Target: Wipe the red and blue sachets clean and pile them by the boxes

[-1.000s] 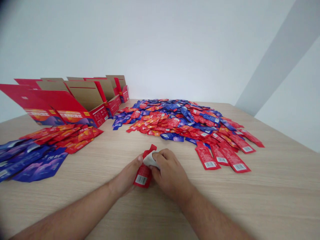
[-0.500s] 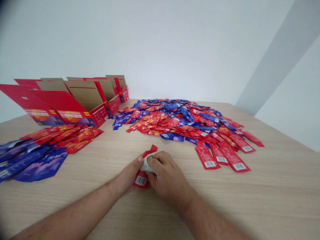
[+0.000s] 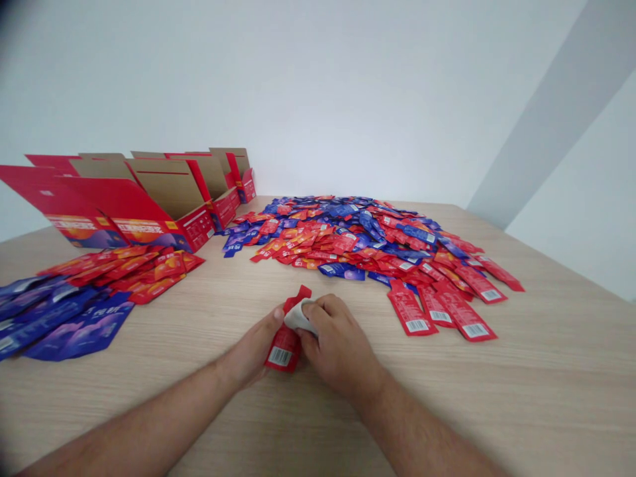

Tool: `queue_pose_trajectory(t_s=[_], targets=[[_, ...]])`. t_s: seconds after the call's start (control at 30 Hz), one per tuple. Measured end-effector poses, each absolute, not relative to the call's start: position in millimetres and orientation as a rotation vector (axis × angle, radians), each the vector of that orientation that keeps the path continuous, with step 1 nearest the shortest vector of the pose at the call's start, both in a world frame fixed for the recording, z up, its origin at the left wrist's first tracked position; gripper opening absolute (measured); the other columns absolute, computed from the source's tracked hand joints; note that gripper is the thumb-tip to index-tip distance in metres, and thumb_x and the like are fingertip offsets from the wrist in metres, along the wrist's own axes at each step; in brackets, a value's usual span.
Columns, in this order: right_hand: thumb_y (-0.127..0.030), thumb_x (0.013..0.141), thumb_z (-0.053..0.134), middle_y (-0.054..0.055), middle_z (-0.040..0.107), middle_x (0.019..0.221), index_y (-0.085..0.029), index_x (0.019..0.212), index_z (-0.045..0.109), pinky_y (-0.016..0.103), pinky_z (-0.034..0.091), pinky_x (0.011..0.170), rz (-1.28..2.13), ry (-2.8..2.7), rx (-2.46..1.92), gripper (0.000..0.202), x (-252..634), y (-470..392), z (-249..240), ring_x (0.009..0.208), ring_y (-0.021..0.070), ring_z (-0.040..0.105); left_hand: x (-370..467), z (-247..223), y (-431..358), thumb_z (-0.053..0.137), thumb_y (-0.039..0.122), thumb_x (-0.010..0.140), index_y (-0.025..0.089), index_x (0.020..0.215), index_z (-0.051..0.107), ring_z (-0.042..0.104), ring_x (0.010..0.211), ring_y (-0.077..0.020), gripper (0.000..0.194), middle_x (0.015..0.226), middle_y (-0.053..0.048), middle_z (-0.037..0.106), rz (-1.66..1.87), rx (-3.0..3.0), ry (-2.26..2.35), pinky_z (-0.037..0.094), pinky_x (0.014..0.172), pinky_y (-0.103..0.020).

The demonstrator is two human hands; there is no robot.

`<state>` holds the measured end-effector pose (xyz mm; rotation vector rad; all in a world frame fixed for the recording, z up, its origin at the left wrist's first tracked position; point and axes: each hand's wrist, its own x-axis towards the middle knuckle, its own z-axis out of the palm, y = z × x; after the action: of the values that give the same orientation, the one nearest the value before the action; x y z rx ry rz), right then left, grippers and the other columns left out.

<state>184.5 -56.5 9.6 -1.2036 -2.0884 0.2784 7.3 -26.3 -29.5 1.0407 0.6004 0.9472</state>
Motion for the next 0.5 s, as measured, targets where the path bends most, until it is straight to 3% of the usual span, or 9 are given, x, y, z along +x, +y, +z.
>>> queue_pose_trajectory(t_s=[0.13,0.27,0.43,0.5], targets=[[-0.004,0.087,0.066,0.010,0.063,0.112,-0.018,0.110,0.065,0.044,0.055,0.096,0.298,-2.144,-1.119,0.027,183.6,-58.1,10.0,0.105,0.0257,0.059,6.4,-28.6,-27.0,0.062,0.066,0.096,0.015,0.135,0.067,0.066,0.120,-0.0307,0.064,0.126,-0.014,0.074,0.953,1.072,0.627,0.051,0.101,-0.041],[-0.008,0.092,0.063,0.011,0.063,0.111,-0.019,0.111,0.065,0.045,0.056,0.095,0.300,-2.092,-1.198,0.022,184.4,-56.0,9.4,0.104,0.0262,0.060,6.5,-27.5,-27.5,0.060,0.071,0.094,0.016,0.136,0.064,0.072,0.093,-0.0256,0.069,0.116,-0.013,0.076,0.900,0.997,0.623,0.055,0.085,-0.039],[-0.004,0.088,0.065,0.010,0.063,0.113,-0.019,0.109,0.065,0.044,0.056,0.097,0.326,-2.136,-1.141,0.026,182.9,-57.8,11.3,0.106,0.0256,0.059,5.7,-27.8,-26.9,0.062,0.066,0.096,0.015,0.135,0.067,0.068,0.115,-0.0294,0.063,0.126,-0.014,0.074,0.943,1.068,0.623,0.052,0.098,-0.040],[-0.005,0.089,0.065,0.010,0.064,0.112,-0.019,0.109,0.065,0.044,0.056,0.096,0.324,-2.131,-1.157,0.025,183.1,-57.7,11.4,0.106,0.0259,0.060,6.1,-27.1,-26.9,0.061,0.068,0.095,0.014,0.133,0.067,0.070,0.109,-0.0292,0.066,0.123,-0.015,0.074,0.939,1.058,0.633,0.052,0.096,-0.041]])
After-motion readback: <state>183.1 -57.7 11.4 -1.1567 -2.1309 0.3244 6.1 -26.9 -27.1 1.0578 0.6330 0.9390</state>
